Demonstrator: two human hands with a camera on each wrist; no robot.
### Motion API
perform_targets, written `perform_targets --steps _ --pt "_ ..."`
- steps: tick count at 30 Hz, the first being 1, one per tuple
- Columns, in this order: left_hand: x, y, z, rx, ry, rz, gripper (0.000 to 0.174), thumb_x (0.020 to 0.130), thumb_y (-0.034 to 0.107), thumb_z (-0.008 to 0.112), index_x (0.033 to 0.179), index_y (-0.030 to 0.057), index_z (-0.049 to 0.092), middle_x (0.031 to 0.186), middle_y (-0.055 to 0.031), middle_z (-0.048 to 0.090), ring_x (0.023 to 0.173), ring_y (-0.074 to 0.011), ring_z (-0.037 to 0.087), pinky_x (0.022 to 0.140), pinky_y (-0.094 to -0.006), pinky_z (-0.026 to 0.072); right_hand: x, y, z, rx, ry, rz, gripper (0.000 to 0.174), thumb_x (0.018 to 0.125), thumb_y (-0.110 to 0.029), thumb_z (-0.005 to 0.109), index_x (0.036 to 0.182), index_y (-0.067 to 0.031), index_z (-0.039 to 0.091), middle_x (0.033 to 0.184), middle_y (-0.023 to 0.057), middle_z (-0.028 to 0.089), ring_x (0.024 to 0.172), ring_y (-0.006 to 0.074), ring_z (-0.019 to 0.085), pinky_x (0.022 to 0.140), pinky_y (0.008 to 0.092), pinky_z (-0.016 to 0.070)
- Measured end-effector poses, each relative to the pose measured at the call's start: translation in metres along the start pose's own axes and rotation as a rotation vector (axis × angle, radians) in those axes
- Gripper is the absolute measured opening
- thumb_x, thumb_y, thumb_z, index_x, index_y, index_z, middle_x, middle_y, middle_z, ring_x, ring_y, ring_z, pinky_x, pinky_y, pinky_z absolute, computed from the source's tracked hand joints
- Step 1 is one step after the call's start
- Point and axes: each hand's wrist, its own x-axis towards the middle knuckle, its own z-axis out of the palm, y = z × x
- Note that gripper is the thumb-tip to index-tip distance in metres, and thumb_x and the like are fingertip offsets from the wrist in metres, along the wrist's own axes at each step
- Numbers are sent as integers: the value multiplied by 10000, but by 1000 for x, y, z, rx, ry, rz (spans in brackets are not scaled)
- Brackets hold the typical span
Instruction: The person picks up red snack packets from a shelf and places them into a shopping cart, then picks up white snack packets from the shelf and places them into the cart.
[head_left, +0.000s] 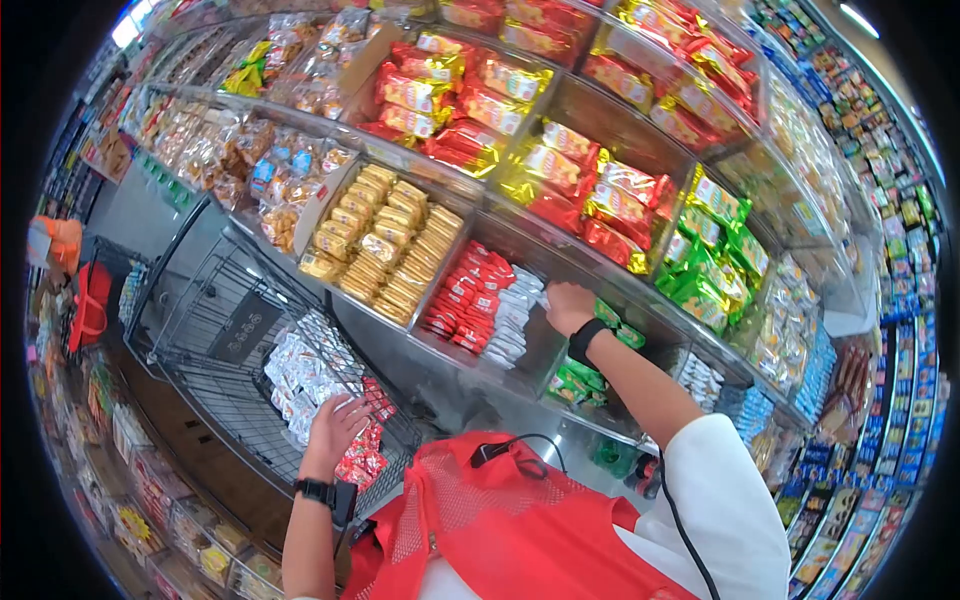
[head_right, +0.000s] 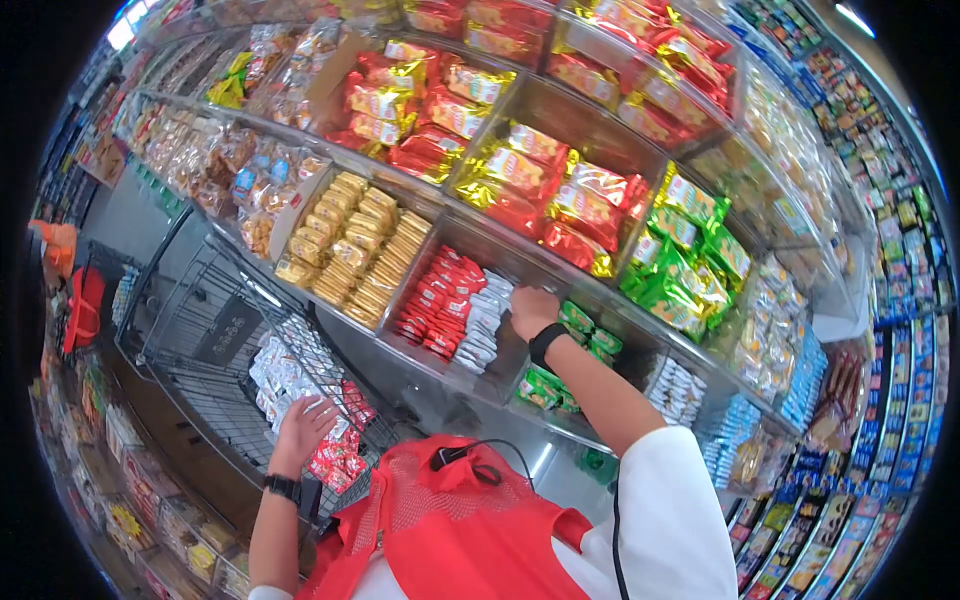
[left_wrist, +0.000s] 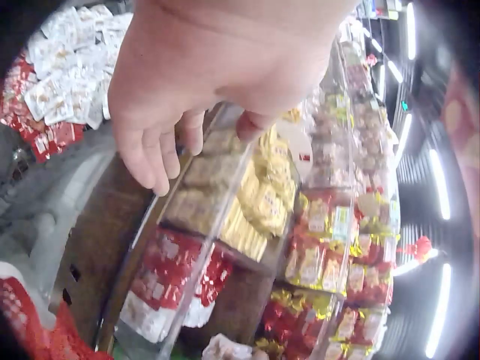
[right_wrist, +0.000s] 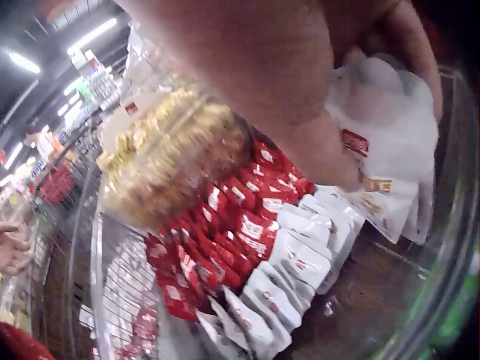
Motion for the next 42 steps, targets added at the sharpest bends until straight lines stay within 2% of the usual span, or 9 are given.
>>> perform_targets --steps 8,10,16,25,29,35,36,40,42 --pt "-111 -44 -88 -349 392 158 381 980 382 584 1170 53 562 1233 -180 619 1142 -358 610 973 -463 505 76 4 95 -120 -275 179 247 893 -181 615 1082 -120 762 1164 122 724 1103 294 694 882 426 575" --pt "-140 -61 -89 -398 477 185 354 988 388 567 1138 68 582 1196 -146 635 1092 -330 624 922 -443 516 82 19 135 -118 -260 155 219 852 -197 690 1028 -91 766 1111 142 732 1060 327 702 877 452 578" --pt "-203 -129 -98 -643 586 260 340 984 401 568 1089 79 607 1187 -127 636 1055 -306 619 905 -429 511 95 33 138 -181 -413 24 390 764 -380 827 1031 -103 765 1113 140 731 1041 312 706 867 433 581" --pt "-241 -168 -83 -849 568 395 342 997 400 551 1111 81 597 1160 -100 636 1062 -289 604 909 -425 509 110 15 129 -572 -487 -30 333 878 -392 696 1124 -176 757 1209 57 720 1100 225 699 861 372 583" --pt "-238 -183 -85 -857 557 413 333 997 393 554 1119 85 591 1166 -105 632 1057 -286 605 915 -421 506 103 24 109 -279 -559 134 427 873 -425 701 1165 -116 733 1246 114 698 1141 272 678 895 414 571" --pt "-226 -188 -106 -786 535 282 326 992 357 573 1147 71 586 1158 -105 629 1063 -293 618 936 -436 510 190 179 322 -447 -705 -131 404 852 -322 694 1144 -44 721 1096 151 740 1056 332 702 887 462 566" --pt "-221 -182 -110 -694 529 240 317 991 338 583 1144 60 595 1150 -106 642 1043 -290 635 928 -431 522 188 178 309 -466 -717 -216 369 852 -297 683 1111 -38 728 1041 158 747 996 325 717 829 467 570" --pt "-166 -119 -132 -336 456 136 317 956 249 658 1176 28 603 1157 -116 666 1017 -278 672 926 -422 547 111 90 135 417 -752 419 239 889 -247 631 940 -35 730 814 164 737 720 255 715 589 427 517" --pt "-121 -97 -149 -123 408 75 391 915 228 716 1215 12 587 1184 -134 654 1056 -292 663 955 -434 537 57 28 61 637 -664 409 227 917 -232 600 873 -41 715 701 141 701 599 206 674 503 389 468"
